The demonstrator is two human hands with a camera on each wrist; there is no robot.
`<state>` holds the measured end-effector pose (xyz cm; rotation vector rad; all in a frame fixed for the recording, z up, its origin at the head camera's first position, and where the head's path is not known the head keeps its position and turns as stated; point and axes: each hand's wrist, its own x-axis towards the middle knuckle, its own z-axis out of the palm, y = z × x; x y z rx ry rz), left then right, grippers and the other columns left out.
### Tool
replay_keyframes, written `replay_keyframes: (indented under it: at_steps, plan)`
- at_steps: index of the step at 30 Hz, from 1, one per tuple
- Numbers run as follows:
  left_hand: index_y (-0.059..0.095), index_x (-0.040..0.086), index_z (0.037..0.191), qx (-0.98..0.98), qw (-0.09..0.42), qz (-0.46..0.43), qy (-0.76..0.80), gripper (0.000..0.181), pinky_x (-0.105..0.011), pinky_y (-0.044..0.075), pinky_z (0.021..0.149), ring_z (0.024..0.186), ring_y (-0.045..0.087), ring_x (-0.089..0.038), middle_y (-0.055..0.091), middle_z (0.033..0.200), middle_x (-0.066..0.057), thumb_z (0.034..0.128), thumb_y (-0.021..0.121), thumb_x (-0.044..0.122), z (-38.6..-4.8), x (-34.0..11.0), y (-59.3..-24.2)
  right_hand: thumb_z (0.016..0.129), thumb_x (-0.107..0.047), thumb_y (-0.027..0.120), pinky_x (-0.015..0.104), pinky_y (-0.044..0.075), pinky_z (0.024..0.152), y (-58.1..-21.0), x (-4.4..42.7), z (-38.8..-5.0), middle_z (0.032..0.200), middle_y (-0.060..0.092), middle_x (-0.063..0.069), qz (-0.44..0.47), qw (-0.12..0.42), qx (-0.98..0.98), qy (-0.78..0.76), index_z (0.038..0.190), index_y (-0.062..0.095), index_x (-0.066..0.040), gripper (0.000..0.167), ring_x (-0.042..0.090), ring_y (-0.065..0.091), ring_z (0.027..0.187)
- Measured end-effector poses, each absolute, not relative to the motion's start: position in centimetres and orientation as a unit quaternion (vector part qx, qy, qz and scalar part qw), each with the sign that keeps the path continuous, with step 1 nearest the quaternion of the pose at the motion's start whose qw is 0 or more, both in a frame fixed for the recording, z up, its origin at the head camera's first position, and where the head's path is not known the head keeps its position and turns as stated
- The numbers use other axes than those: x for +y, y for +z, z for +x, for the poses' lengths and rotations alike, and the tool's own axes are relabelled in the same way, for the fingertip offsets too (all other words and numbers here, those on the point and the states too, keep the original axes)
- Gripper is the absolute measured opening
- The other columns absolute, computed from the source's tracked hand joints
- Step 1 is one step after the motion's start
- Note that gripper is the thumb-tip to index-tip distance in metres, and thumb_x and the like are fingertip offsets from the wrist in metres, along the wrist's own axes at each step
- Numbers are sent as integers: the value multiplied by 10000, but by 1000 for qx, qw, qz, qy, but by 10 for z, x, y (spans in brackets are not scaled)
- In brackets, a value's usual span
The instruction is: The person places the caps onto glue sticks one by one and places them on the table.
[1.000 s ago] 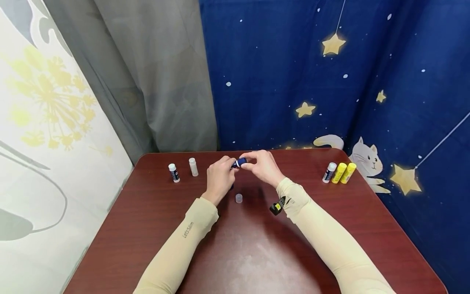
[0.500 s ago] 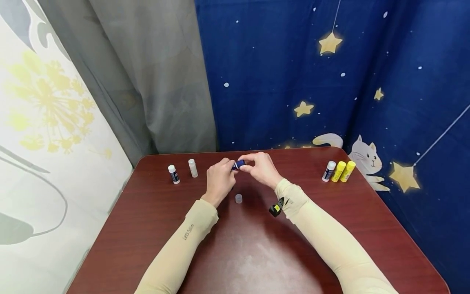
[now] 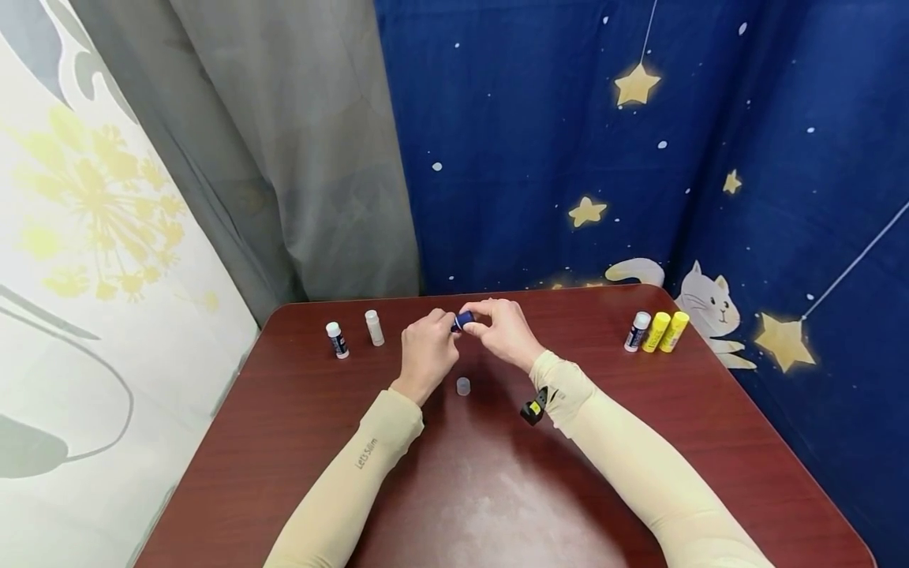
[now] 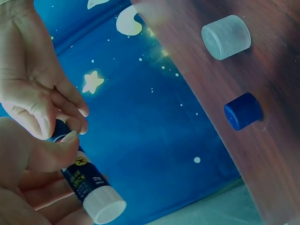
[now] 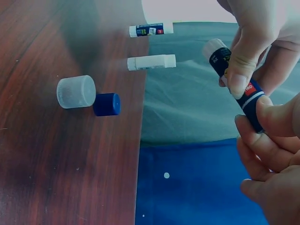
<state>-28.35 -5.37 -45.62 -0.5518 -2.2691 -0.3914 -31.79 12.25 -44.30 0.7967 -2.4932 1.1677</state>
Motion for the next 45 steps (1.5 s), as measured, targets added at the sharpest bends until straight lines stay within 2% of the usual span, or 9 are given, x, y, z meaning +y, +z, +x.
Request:
replay_keyframes:
  at_steps: [4,8,12,15,19,28,31,37,45]
  plan:
    - [718,39,902,-884,386,-222,-142,102,-414,550,554,651,646,-259,646,822,-83,812,767,39,-283,-53,-458,885,-52,764,378,401,1093,-446,121,-317,948,724,-109,279,149,-858,404,1004,753,-258,237,165,668,988]
    - [724,36,904,-881,389,-231,-142,112,-410,554,566,659,660,-258,667,841,-89,805,774,37,-283,-54,-460,883,-49,764,380,393,1100,-447,121,-317,917,717,-115,287,155,-858,396,996,750,-260,239,148,658,963]
    - [737,39,922,-883,373,-241,-154,122,-410,554,568,658,672,-264,700,856,-88,808,781,45,-285,-56,-458,875,-51,775,393,393,1103,-448,122,-317,951,725,-109,299,164,-856,388,1010,750,-265,254,177,665,1028]
    - [739,52,908,-888,351,-247,-165,105,-410,547,561,651,671,-265,706,817,-78,814,786,57,-286,-58,-454,864,-54,787,404,400,1097,-449,123,-318,1023,735,-98,308,176,-853,384,1043,759,-253,270,224,646,1137]
    - [749,76,876,-899,312,-250,-179,80,-408,540,583,658,674,-251,709,772,-48,818,805,78,-289,-64,-445,856,-39,791,397,428,1069,-450,122,-320,1061,735,-72,332,192,-843,378,1083,762,-205,282,254,623,1189]
    - [786,125,896,-925,221,-246,-188,90,-351,526,648,652,637,-158,705,738,19,827,837,155,-291,-75,-434,863,-62,788,356,449,1042,-458,118,-321,1009,725,-96,378,226,-821,362,1072,748,-201,254,137,621,1137]
    - [775,112,885,-922,237,-249,-180,78,-351,526,615,634,632,-170,696,728,-2,828,827,123,-289,-73,-433,876,-61,773,334,430,1060,-460,117,-322,1003,720,-109,383,238,-813,367,1068,742,-195,236,128,622,1129]
    - [735,46,860,-909,310,-242,-137,39,-388,528,542,602,637,-252,658,717,-54,827,755,54,-280,-61,-437,914,-92,740,346,424,1068,-460,119,-321,1016,714,-123,361,248,-815,378,1076,733,-214,202,121,622,1126]
    - [691,29,833,-888,370,-239,-130,88,-373,538,531,571,618,-248,604,692,-65,807,775,32,-278,-52,-446,912,-110,749,395,496,975,-458,119,-314,996,724,-64,325,247,-829,383,1112,744,-176,211,155,654,1045]
